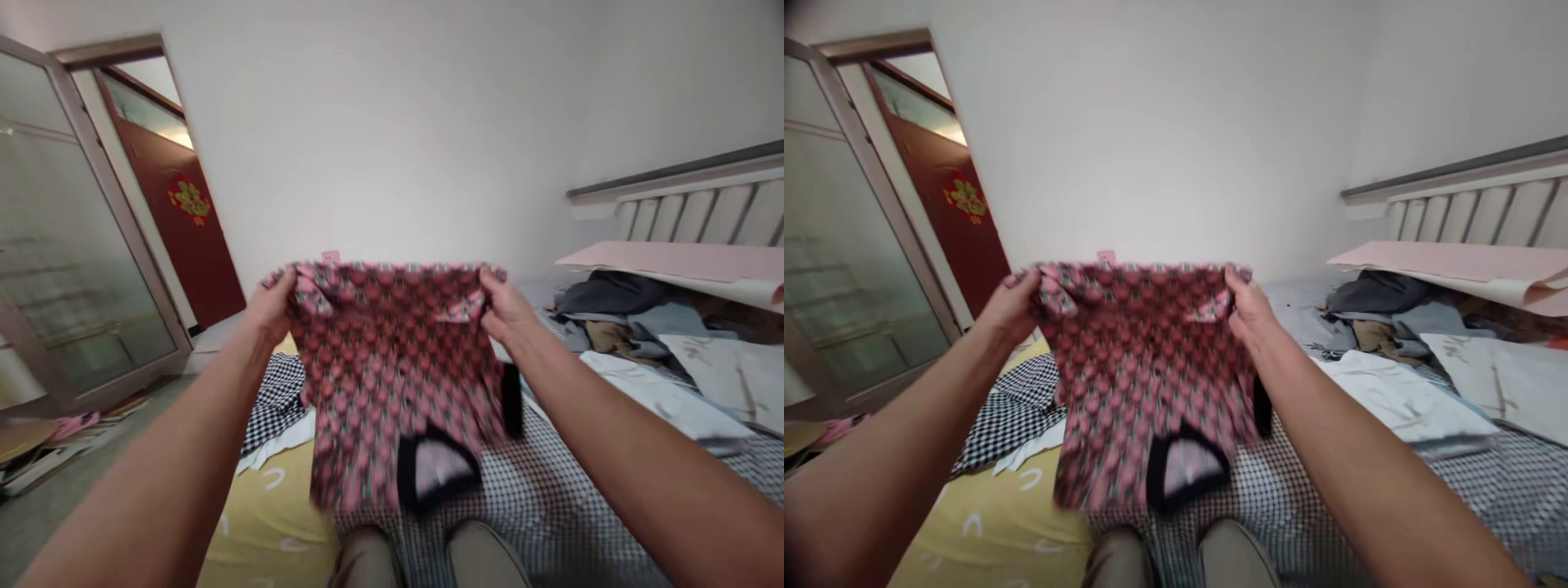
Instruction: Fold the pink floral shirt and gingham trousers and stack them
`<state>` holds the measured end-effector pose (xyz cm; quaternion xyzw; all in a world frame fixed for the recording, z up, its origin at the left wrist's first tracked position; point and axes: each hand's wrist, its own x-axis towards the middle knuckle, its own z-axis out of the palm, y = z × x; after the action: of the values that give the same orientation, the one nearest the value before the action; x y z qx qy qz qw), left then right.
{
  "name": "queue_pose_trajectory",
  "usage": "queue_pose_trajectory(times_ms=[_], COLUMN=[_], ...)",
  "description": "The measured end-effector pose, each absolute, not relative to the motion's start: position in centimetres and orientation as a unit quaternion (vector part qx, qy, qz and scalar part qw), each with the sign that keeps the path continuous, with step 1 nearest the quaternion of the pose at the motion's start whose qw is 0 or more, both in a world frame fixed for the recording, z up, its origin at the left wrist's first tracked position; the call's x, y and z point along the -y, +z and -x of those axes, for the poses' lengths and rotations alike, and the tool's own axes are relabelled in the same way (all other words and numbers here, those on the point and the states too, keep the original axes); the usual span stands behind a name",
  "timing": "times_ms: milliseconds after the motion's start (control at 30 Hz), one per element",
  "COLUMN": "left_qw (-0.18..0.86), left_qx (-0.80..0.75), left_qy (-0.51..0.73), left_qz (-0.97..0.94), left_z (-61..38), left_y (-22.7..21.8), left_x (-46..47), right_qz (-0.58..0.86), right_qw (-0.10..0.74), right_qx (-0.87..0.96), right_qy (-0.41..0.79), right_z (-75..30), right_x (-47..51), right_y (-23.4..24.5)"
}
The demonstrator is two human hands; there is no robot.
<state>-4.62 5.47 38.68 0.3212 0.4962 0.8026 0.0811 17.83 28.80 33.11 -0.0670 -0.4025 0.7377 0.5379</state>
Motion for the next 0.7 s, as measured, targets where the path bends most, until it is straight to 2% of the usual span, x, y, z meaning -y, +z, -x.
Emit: queue_pose_trajectory(times_ms=[100,200,367,533,700], left_qw=[0.070,0.117,0.265,0.332,0.362], left_qx=[-0.435,-0.513,-0.677,-0.706,-0.700], left_qy=[0.815,0.773,0.646,0.611,0.606], left_qz=[-0.377,-0.355,-0.232,-0.137,-0.103], left_z=[4.8,5.3,6.1,6.3,7.7], left_y=[42.0,39.9,28.6,16.0,8.0], left_x=[-5.6,-4.5,-4.3,-3.8,0.4], right_qz=[-0.062,-0.032,0.283,0.407,0.463], right_qw=[0.584,0.551,0.424,0.343,0.317], right_qx=[0.447,0.478,0.448,0.416,0.402], right_qy=[0.675,0.683,0.735,0.738,0.723], right_z=[-18.0,-19.8,-20.6,-20.4,-21.4], right_x=[-30.2,-31.4,-32.4,-30.4,-29.5], right_y=[36.6,34.5,22.1,10.0,4.2])
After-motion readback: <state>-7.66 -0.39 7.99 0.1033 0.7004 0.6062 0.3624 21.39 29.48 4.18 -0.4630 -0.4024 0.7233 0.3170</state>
